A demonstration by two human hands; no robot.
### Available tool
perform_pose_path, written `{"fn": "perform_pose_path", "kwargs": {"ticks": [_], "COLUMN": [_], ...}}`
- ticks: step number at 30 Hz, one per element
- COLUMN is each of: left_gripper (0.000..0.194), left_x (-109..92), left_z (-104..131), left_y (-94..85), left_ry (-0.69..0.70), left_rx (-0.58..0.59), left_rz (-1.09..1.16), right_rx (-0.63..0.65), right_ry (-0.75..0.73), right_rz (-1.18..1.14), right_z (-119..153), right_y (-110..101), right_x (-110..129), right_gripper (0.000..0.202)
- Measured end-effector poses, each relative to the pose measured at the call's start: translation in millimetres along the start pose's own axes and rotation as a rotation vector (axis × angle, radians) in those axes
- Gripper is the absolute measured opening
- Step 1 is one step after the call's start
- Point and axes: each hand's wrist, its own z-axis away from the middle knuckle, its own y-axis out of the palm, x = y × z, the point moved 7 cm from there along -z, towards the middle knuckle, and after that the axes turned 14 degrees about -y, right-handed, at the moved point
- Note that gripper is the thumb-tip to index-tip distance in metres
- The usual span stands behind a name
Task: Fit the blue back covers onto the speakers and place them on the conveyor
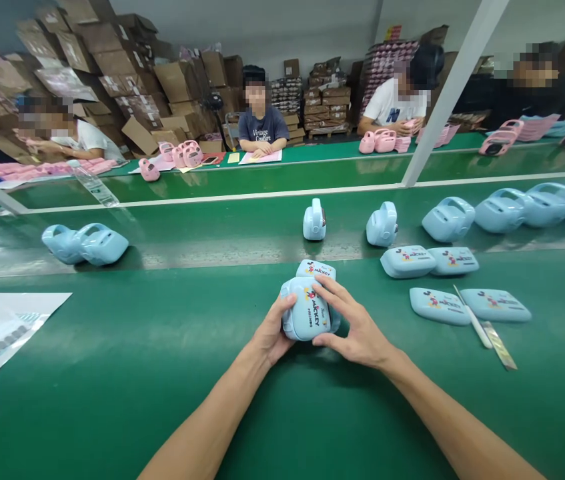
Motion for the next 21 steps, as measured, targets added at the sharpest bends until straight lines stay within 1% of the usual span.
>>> {"fn": "perform_pose_path", "kwargs": {"ticks": [2, 5, 10, 12, 14, 17, 19, 21], "left_gripper": [0.048, 0.051, 0.057, 0.057, 0.055, 0.054, 0.058, 0.063], "left_x": [1, 1, 1, 1, 3, 5, 5, 2], "left_z": [0, 0, 1, 2, 1, 0, 1, 3], "left_y": [0.4, -1.1, -2.8, -3.3, -4.0, -3.1, 0.7, 6.0], "left_ry": [-0.004, 0.009, 0.012, 0.012, -0.001, -0.053, -0.077, -0.073], "left_rx": [-0.007, -0.028, -0.067, -0.061, -0.027, 0.067, 0.150, 0.226], "left_rz": [0.009, 0.011, -0.060, -0.071, -0.045, 0.034, 0.073, 0.099], "right_rx": [-0.003, -0.008, -0.014, -0.014, -0.010, -0.021, -0.049, -0.068], "right_ry": [0.032, 0.062, 0.035, 0.010, -0.011, -0.008, 0.000, 0.000], "right_rz": [-0.007, -0.007, 0.020, 0.024, 0.003, -0.021, -0.016, -0.032], "right_z": [1, 2, 3, 2, 1, -1, -2, -3], "right_y": [0, -1, -2, -3, -3, -7, -11, -13], "right_x": [-4, -7, -6, -4, -1, 2, 3, 3], "right_gripper": [0.081, 0.081, 0.081, 0.083, 0.095, 0.116, 0.118, 0.114]}}
